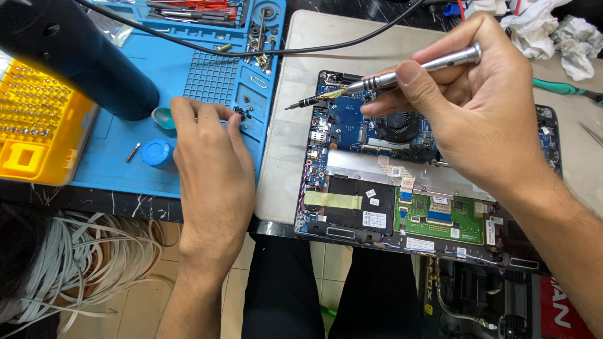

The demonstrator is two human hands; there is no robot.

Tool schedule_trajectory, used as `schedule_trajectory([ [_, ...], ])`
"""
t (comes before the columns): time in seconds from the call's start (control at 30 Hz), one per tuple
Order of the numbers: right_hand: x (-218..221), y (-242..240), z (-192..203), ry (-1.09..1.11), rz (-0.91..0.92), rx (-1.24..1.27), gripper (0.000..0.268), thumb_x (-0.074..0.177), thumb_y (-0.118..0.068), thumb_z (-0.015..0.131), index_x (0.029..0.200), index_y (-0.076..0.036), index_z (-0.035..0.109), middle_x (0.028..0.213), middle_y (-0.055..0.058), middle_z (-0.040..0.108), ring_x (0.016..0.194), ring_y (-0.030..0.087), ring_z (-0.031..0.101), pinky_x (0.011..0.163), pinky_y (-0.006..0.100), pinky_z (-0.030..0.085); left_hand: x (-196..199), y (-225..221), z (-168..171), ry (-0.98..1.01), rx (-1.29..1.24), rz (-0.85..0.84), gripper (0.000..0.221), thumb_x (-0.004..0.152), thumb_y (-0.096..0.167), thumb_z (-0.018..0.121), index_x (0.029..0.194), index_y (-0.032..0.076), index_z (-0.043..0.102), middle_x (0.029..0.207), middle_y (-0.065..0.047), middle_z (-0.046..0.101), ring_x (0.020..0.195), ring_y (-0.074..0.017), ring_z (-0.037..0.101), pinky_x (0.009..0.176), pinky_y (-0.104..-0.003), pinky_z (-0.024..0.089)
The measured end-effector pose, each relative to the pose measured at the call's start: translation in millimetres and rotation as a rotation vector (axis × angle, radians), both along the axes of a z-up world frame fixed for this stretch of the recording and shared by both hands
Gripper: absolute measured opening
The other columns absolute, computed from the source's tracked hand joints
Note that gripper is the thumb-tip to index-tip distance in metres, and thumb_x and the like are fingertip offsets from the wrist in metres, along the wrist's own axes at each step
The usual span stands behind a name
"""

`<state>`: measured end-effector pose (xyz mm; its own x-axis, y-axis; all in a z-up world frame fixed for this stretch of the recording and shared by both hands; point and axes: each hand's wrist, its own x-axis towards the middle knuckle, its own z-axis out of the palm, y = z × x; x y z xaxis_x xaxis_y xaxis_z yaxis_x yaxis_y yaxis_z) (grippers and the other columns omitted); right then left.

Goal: The person applies thermal paste to a laptop CPU using a small spatula, then installs a cooling fan and secures it with a screwdriver. The person handles the motherboard, fan, and screws during the process.

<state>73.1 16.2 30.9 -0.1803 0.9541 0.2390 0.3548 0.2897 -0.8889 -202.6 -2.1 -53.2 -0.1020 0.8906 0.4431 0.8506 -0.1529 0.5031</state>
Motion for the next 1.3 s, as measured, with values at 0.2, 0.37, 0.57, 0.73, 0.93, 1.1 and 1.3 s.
schedule_trajectory([
  [0.2, -2.6, -6.0, 2.1, 0.041, -0.022, -0.022, 0.023, 0.124, -0.011, 0.066, 0.120, -0.005, 0.044, 0.111, 0.024, 0.083, 0.101, 0.036, 0.096, 0.083, 0.034, 0.078, 2.0, -1.7, 8.4, -0.104, 0.203, -0.042, 0.003, 0.118, -0.008, 0.070, 0.119, -0.010, 0.071, 0.123, -0.024, 0.051, 0.102, -0.0381, 0.061, 0.083, -0.047, 0.058],
  [0.37, -3.5, -23.1, 4.6, 0.144, -0.061, -0.091, 0.025, 0.118, -0.014, 0.067, 0.118, -0.007, 0.043, 0.124, 0.026, 0.086, 0.107, 0.036, 0.095, 0.090, 0.036, 0.080, 19.8, -8.4, 21.2, -0.327, 0.272, -0.014, 0.008, 0.122, 0.005, 0.070, 0.118, 0.000, 0.074, 0.123, -0.018, 0.057, 0.091, -0.0226, 0.061, 0.077, -0.035, 0.056],
  [0.57, 4.8, -48.7, 1.0, 0.279, -0.057, -0.004, 0.024, 0.119, -0.012, 0.060, 0.117, -0.006, 0.037, 0.130, 0.038, 0.080, 0.111, 0.048, 0.091, 0.099, 0.049, 0.083, 53.0, -19.4, 25.4, -1.007, -0.025, -0.249, 0.018, 0.117, 0.028, 0.069, 0.121, 0.012, 0.074, 0.110, 0.004, 0.070, 0.094, -0.0064, 0.058, 0.084, -0.023, 0.052],
  [0.73, 21.5, -68.9, -2.7, 0.333, -0.071, 0.087, 0.020, 0.121, -0.007, 0.055, 0.119, -0.004, 0.035, 0.130, 0.043, 0.074, 0.121, 0.050, 0.085, 0.112, 0.055, 0.080, 72.2, -20.2, 16.4, -1.663, -0.240, -0.521, 0.015, 0.114, 0.024, 0.074, 0.118, 0.009, 0.071, 0.120, -0.003, 0.075, 0.076, -0.0058, 0.054, 0.064, -0.019, 0.043],
  [0.93, 40.3, -86.0, -7.1, 0.390, -0.131, 0.089, 0.020, 0.120, -0.014, 0.058, 0.119, -0.008, 0.039, 0.132, 0.040, 0.075, 0.119, 0.048, 0.086, 0.112, 0.052, 0.079, 91.1, -26.1, 14.4, -1.736, -0.314, -0.588, 0.014, 0.113, 0.023, 0.075, 0.121, 0.011, 0.071, 0.127, -0.008, 0.076, 0.076, -0.0091, 0.052, 0.067, -0.022, 0.044],
  [1.1, 52.4, -94.0, -10.7, 0.386, -0.125, 0.106, 0.019, 0.120, -0.013, 0.056, 0.119, -0.008, 0.038, 0.133, 0.041, 0.074, 0.123, 0.048, 0.085, 0.113, 0.053, 0.078, 107.7, -30.5, 11.4, -1.761, -0.345, -0.594, 0.013, 0.112, 0.020, 0.077, 0.120, 0.010, 0.072, 0.121, -0.008, 0.073, 0.076, -0.0085, 0.053, 0.068, -0.021, 0.045],
  [1.3, 61.4, -101.0, -14.3, 0.377, -0.141, 0.146, 0.019, 0.121, -0.012, 0.056, 0.120, -0.007, 0.038, 0.132, 0.040, 0.072, 0.133, 0.048, 0.082, 0.115, 0.055, 0.078, 119.4, -32.0, 11.9, -1.824, -0.382, -0.613, 0.011, 0.113, 0.020, 0.076, 0.118, 0.011, 0.072, 0.118, -0.008, 0.071, 0.076, -0.0100, 0.052, 0.066, -0.021, 0.044],
])
